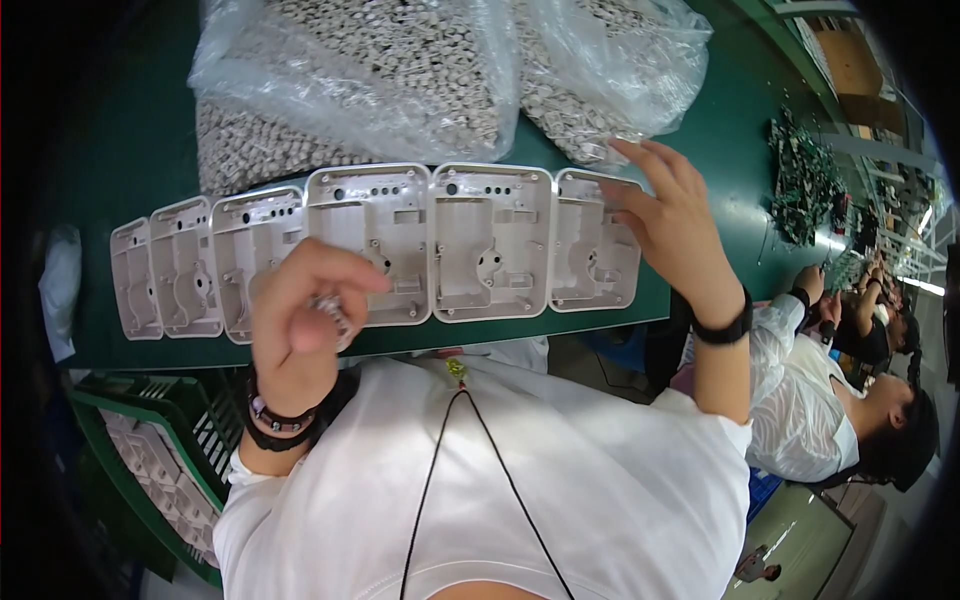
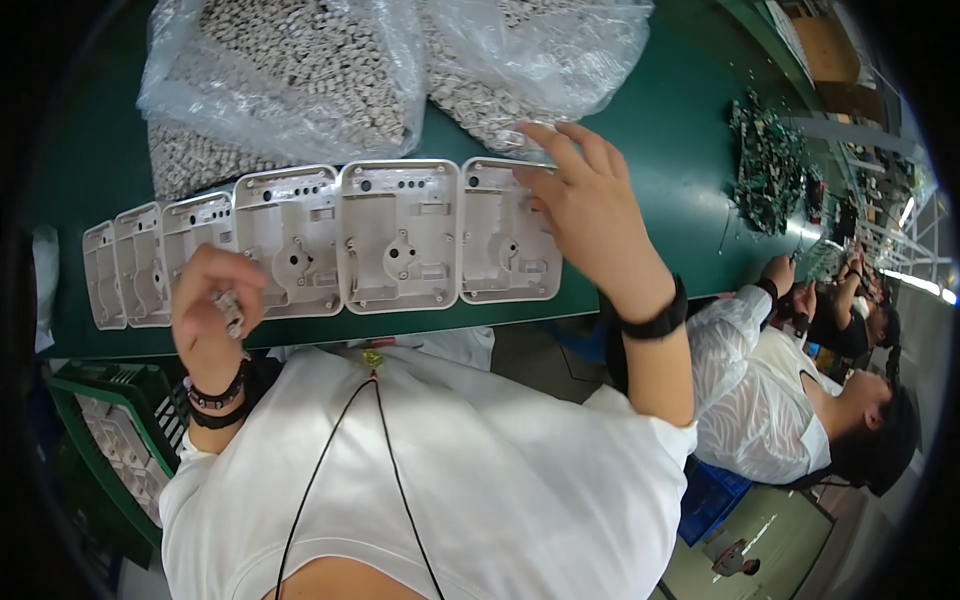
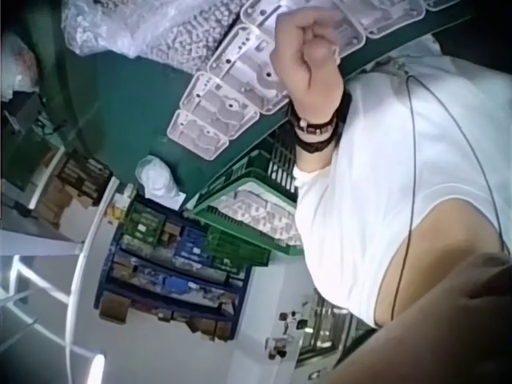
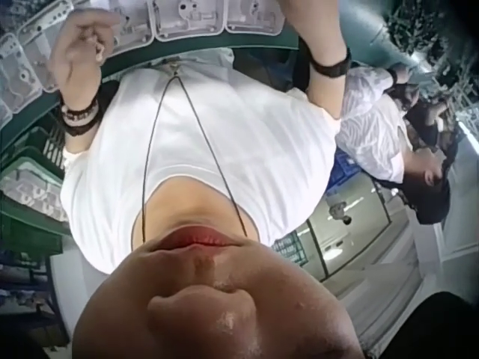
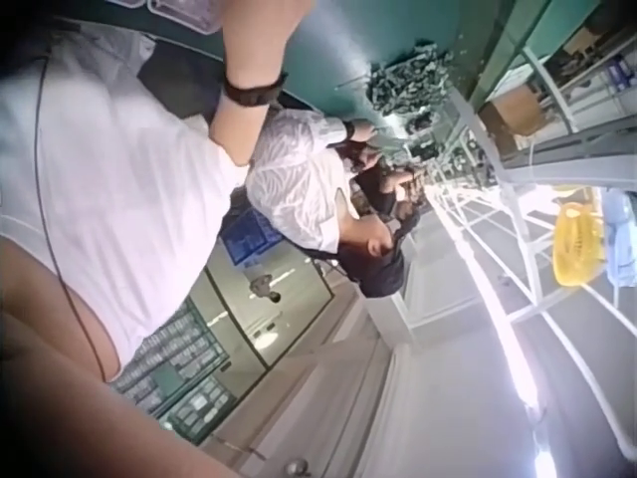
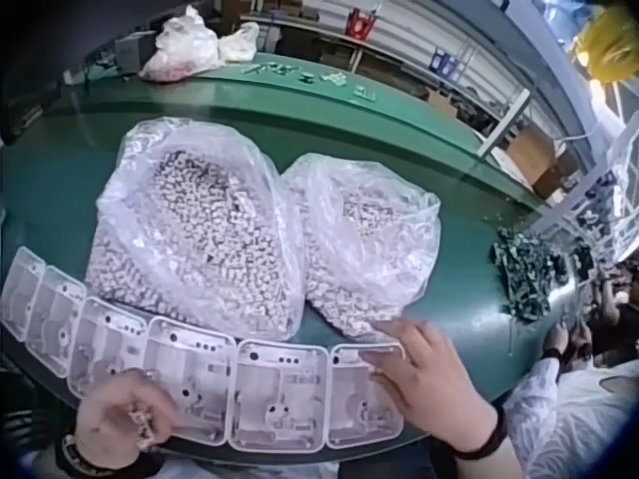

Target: The person picks up plastic housings and places them on the table, then removes small white components from a plastic bag and inserts them into the housings. Finally, they gather the housings and place them back into a green crate.

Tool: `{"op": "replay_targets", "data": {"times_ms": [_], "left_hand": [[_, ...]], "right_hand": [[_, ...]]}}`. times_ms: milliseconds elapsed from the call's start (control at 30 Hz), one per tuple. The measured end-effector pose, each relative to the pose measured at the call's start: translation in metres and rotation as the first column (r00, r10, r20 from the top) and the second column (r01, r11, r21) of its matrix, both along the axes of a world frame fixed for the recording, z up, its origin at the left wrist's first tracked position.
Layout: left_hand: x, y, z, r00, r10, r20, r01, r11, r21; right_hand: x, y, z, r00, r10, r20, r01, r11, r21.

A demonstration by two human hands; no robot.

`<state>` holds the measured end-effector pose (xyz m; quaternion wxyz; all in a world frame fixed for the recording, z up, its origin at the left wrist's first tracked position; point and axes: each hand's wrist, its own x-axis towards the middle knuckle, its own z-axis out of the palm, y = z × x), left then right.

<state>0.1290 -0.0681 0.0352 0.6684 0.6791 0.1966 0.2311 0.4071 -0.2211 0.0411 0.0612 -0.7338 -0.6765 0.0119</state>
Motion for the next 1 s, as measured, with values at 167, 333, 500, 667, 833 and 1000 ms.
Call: {"op": "replay_targets", "data": {"times_ms": [167, 333, 500, 667, 833, 1000], "left_hand": [[0.022, -0.014, -0.006, 0.996, -0.089, -0.025, 0.081, 0.974, -0.213], [0.028, -0.013, -0.006, 0.984, -0.137, 0.113, 0.166, 0.937, -0.307], [0.014, -0.003, -0.010, 0.930, -0.341, 0.138, 0.363, 0.791, -0.493], [0.013, -0.008, -0.010, 0.958, -0.282, 0.048, 0.280, 0.892, -0.355], [0.014, -0.006, -0.007, 0.931, -0.327, 0.164, 0.355, 0.704, -0.615], [0.011, -0.007, -0.013, 0.925, -0.365, 0.102, 0.374, 0.835, -0.403]], "right_hand": [[-0.104, 0.024, 0.034, 0.876, 0.137, -0.463, -0.013, 0.965, 0.261], [-0.141, 0.043, 0.008, 0.841, 0.197, -0.504, 0.054, 0.896, 0.441], [-0.133, 0.042, 0.003, 0.839, 0.231, -0.493, 0.035, 0.881, 0.473], [-0.121, 0.041, -0.002, 0.734, 0.261, -0.627, 0.087, 0.880, 0.467], [-0.130, 0.037, -0.017, 0.509, 0.267, -0.818, 0.215, 0.881, 0.422], [-0.143, 0.038, -0.019, -0.019, 0.296, -0.955, 0.617, 0.755, 0.222]]}}
